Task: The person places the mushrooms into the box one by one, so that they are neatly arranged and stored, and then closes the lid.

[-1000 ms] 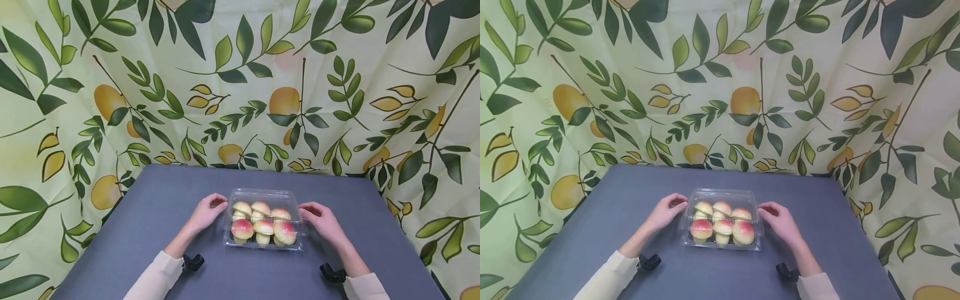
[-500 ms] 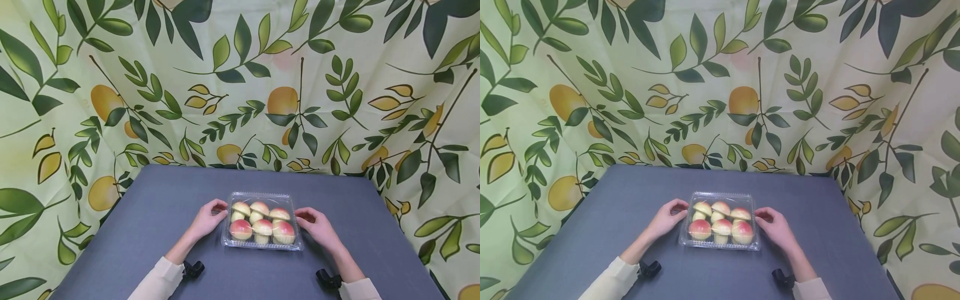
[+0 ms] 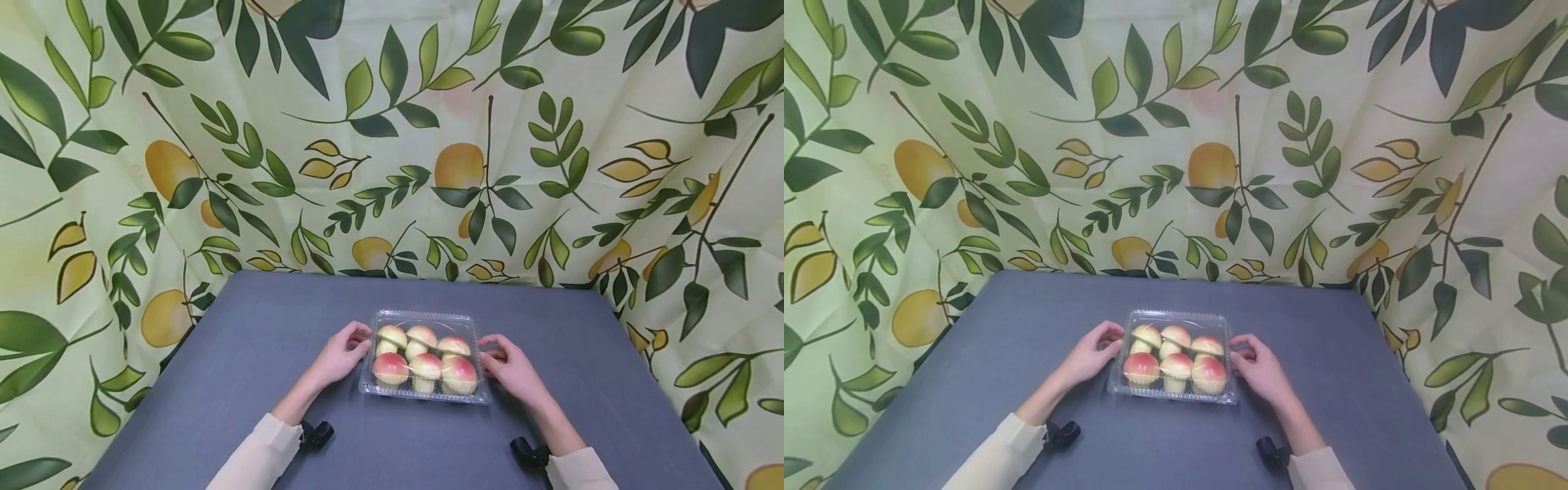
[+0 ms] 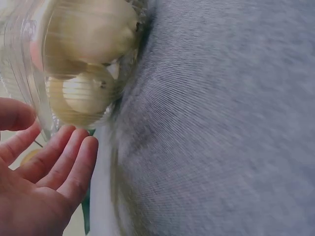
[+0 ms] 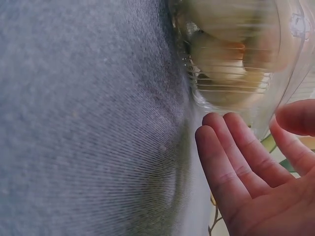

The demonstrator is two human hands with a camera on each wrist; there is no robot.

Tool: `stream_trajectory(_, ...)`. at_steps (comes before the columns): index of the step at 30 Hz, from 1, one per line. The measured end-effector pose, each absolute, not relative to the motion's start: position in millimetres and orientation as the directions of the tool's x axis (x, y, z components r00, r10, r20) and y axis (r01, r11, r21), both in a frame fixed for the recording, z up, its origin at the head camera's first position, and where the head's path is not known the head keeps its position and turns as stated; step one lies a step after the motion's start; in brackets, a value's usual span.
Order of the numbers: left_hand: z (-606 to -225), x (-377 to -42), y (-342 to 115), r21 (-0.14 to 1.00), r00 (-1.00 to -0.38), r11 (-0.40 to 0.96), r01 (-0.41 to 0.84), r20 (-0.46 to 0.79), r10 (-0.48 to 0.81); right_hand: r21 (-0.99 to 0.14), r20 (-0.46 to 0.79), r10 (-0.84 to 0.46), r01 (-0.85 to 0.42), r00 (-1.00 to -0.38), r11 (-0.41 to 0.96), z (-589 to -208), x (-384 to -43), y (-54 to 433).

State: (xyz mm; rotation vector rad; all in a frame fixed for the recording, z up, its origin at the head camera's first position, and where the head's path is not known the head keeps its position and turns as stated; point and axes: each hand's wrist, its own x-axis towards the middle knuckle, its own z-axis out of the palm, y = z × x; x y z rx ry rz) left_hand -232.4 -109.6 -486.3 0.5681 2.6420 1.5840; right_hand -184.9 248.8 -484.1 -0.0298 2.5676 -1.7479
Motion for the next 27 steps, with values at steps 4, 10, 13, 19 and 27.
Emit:
stream_trajectory(4,-488,-234,-109,0.879,-0.941,0.399,0.261,0.139,0.309,-0.930,-0.023,-0.036,0.008,-0.999,0.367,-484,-186,249)
stream_trajectory(10,-491,-235,-109,0.929,-0.940,0.297,0.221,0.122,0.318,-0.940,-0.029,-0.033,0.016,-0.999,0.340,-483,-189,247)
stream_trajectory(13,-492,-235,-108,0.946,-0.940,0.245,0.210,0.127,0.316,-0.946,-0.027,-0.009,0.022,-1.000,0.324,-482,-191,245)
stream_trajectory(19,-492,-228,-110,0.952,-0.934,0.225,0.207,0.124,0.334,-0.948,-0.031,0.041,0.042,-0.999,0.317,-485,-188,241)
stream_trajectory(27,-483,-210,-124,0.928,-0.856,0.284,0.242,0.066,0.513,-0.944,-0.009,0.079,0.034,-0.997,0.327,-484,-185,236)
